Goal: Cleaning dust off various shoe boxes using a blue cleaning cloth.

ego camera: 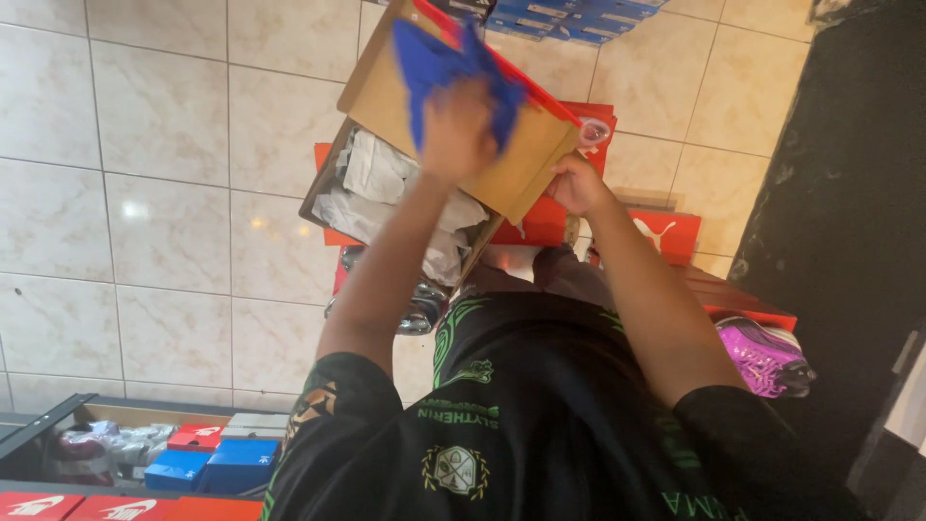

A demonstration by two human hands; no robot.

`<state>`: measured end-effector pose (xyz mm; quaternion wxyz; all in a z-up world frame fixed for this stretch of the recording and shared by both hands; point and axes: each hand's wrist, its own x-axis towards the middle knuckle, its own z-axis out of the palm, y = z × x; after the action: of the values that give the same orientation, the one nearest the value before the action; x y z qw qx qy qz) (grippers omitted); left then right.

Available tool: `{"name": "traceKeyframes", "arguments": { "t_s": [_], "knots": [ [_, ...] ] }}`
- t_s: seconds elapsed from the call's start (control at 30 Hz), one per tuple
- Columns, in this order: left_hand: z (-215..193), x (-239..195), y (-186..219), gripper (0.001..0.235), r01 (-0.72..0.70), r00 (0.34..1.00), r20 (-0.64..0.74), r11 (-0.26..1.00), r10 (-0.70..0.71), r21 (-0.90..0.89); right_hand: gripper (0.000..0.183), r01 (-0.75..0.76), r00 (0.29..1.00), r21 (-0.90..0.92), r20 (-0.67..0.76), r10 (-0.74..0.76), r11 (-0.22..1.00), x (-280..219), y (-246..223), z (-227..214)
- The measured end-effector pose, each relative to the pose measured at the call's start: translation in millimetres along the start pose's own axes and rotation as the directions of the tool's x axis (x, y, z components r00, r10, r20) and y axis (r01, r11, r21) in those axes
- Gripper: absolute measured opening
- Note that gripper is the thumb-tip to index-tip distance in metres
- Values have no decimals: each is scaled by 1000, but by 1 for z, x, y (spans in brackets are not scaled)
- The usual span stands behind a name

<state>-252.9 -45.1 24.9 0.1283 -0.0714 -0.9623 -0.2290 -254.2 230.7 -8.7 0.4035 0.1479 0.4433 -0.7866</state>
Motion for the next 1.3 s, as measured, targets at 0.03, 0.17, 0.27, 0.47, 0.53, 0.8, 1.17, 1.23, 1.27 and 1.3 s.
{"name": "traceKeyframes", "arguments": {
  "t_s": [0.03, 0.17, 0.27, 0.47, 0.53, 0.8, 1.17, 1.23, 1.27, 1.3],
  "knots": [
    [30, -19, 17, 47, -180, 982, -48, 982, 182, 49, 42, 6, 1000, 39, -26, -5, 999, 7, 11, -20],
    [40, -53, 47, 43, -540, 833, -142, 842, 535, 8, 57, 63, 998, 98, -9, -63, 993, 20, 39, -67],
    [50, -37, 4, 57, -568, 811, -156, 823, 564, 19, 60, 78, 996, 35, -51, -76, 996, 20, 36, -68],
    [-12, 14, -87, 49, -98, 987, -110, 982, 117, 164, 63, 58, 993, 67, -107, -51, 996, 8, 22, -30],
    [-6, 11, -61, 50, -51, 997, -48, 984, 60, 169, 61, 42, 992, 92, -125, -30, 995, 4, 20, -28],
    [39, -57, 32, 41, -526, 849, -71, 850, 524, -9, 61, 38, 999, 111, -43, -34, 993, 27, 51, -89],
    [-22, 3, -18, 55, 252, 966, 18, 959, -257, 131, 56, 44, 997, 68, -73, -39, 997, -8, 0, 4],
    [3, -21, 18, 56, 140, 990, -12, 984, -139, 110, 55, 56, 994, 81, -94, -48, 995, 0, 5, -7],
    [16, -33, 38, 57, 21, 999, -42, 996, -18, 88, 55, 70, 991, 94, -120, -59, 993, 2, 7, -14],
    [27, -45, 43, 57, 22, 999, -46, 996, -18, 84, 55, 72, 991, 89, -122, -61, 993, 11, 17, -35]
  ]
}}
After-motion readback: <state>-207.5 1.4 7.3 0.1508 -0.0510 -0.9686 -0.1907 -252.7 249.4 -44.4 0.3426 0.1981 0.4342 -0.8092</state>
